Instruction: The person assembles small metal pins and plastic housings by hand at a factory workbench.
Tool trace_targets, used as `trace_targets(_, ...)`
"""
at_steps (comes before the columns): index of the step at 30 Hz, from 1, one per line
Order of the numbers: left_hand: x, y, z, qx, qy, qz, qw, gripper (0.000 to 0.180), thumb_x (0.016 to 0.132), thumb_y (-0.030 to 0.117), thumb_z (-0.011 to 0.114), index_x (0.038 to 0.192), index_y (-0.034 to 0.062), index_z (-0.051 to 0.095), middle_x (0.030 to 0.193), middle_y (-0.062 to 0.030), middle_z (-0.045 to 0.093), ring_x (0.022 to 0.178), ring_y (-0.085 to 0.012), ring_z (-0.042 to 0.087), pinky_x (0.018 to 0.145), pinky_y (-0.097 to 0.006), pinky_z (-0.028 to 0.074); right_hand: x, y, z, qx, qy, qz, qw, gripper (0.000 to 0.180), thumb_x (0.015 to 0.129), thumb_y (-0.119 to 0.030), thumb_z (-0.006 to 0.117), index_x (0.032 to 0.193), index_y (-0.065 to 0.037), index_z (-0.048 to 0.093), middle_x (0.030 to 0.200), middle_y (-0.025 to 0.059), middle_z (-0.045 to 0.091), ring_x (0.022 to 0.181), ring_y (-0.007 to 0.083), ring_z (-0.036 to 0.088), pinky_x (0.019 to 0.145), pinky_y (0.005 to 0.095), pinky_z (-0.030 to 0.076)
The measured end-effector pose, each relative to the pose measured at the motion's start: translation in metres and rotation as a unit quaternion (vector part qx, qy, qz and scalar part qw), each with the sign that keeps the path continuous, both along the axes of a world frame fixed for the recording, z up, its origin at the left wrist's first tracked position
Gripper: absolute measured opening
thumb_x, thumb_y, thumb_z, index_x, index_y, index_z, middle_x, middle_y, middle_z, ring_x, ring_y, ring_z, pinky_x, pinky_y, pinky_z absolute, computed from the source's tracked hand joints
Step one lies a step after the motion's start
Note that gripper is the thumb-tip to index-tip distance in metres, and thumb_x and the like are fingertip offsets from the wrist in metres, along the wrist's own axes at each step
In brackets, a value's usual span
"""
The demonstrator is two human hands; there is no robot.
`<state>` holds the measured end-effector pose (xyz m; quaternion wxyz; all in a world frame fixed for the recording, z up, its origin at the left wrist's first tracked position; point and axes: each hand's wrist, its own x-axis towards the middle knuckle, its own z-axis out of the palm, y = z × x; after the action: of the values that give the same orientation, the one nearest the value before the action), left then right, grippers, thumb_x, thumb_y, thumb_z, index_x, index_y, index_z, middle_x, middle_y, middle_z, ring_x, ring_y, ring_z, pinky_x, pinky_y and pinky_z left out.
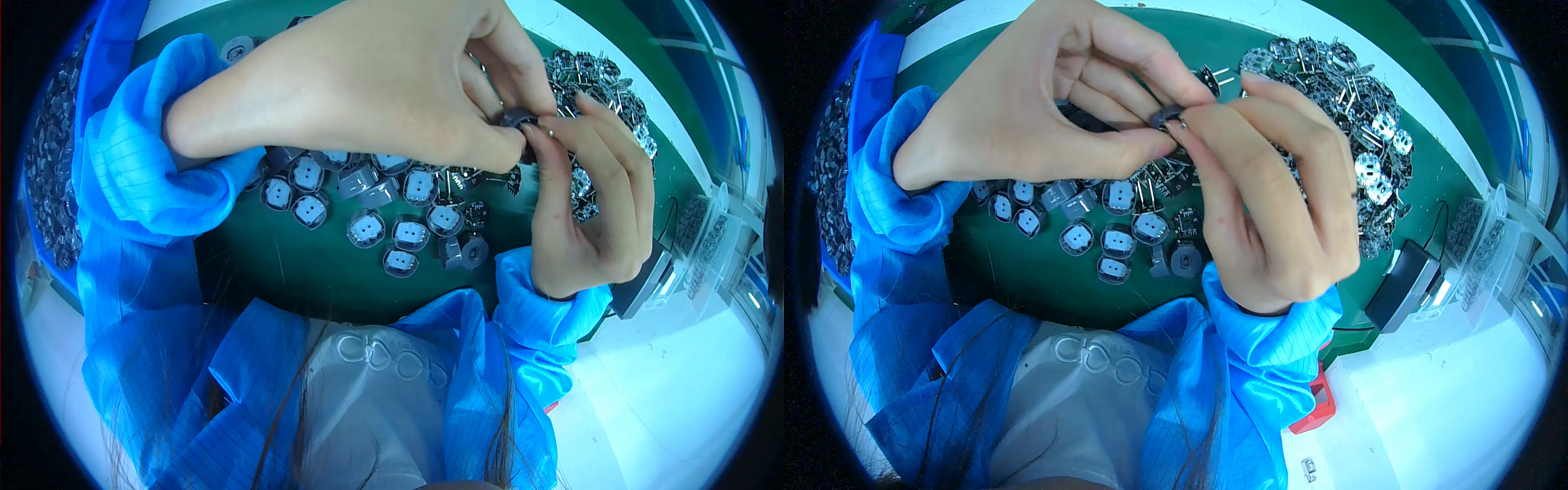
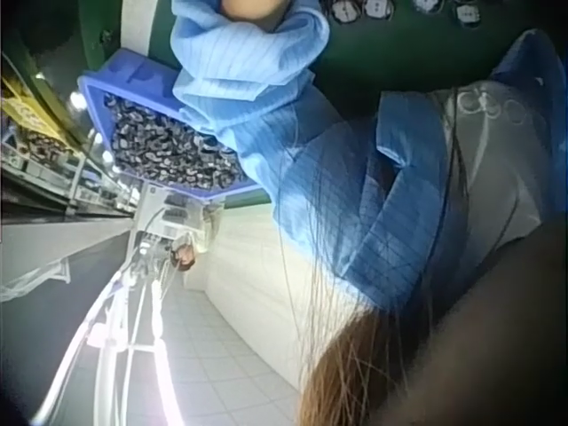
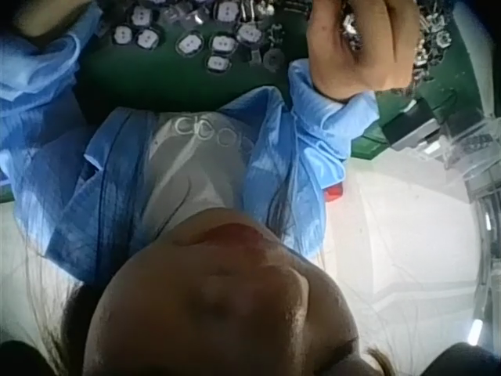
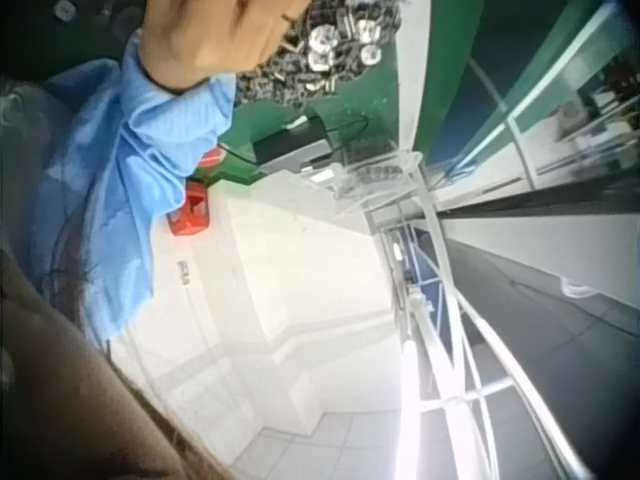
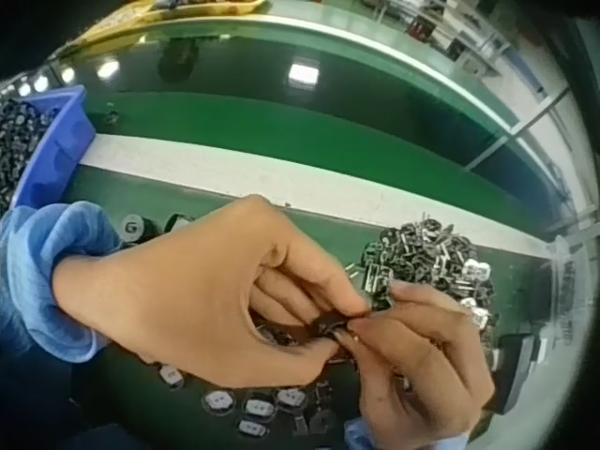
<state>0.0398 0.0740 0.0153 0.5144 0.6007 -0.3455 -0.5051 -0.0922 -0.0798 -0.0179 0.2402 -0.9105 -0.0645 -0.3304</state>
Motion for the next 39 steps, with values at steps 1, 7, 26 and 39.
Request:
trace_targets(1,0.000,0.001,0.000,0.002,0.000,0.003,1.000,0.027,0.080,0.002,0.066,0.103,-0.0104,0.060,0.087,-0.0169,0.066,0.079,-0.0135,0.063,0.073,-0.025,0.054,0.001,-0.003,-0.002,-0.002,0.001,0.043,0.999,0.030,0.071,0.010,0.069,0.100,0.002,0.064,0.091,0.0116,0.064,0.090,0.0256,0.063,0.079,0.0337,0.052)
trace_targets(7,0.000,0.000,0.002,0.014,0.002,0.019,1.000,0.029,0.078,0.003,0.066,0.103,-0.0101,0.059,0.088,-0.0161,0.066,0.081,-0.0144,0.064,0.075,-0.025,0.054,-0.007,0.013,0.011,0.292,0.168,0.065,0.939,0.058,0.084,0.003,0.059,0.136,0.002,0.034,0.114,0.0129,0.050,0.103,0.0205,0.055,0.082,0.0289,0.050)
trace_targets(26,0.030,-0.011,-0.009,0.011,-0.294,0.154,0.943,0.020,0.078,0.001,0.066,0.096,-0.0074,0.064,0.085,-0.0121,0.067,0.078,-0.0148,0.065,0.072,-0.023,0.053,0.002,-0.003,-0.011,0.220,0.193,-0.066,0.954,0.029,0.089,-0.008,0.057,0.118,-0.005,0.060,0.107,0.0108,0.061,0.094,0.0186,0.060,0.077,0.0312,0.050)
trace_targets(39,0.072,-0.002,-0.063,0.038,-0.547,0.270,0.791,0.014,0.081,0.004,0.057,0.091,-0.0047,0.062,0.081,-0.0175,0.065,0.069,-0.0215,0.065,0.065,-0.029,0.052,0.012,-0.005,-0.029,-0.069,0.113,-0.020,0.991,0.015,0.070,-0.003,0.072,0.084,-0.006,0.068,0.095,0.0068,0.066,0.098,0.0286,0.060,0.086,0.0357,0.047)
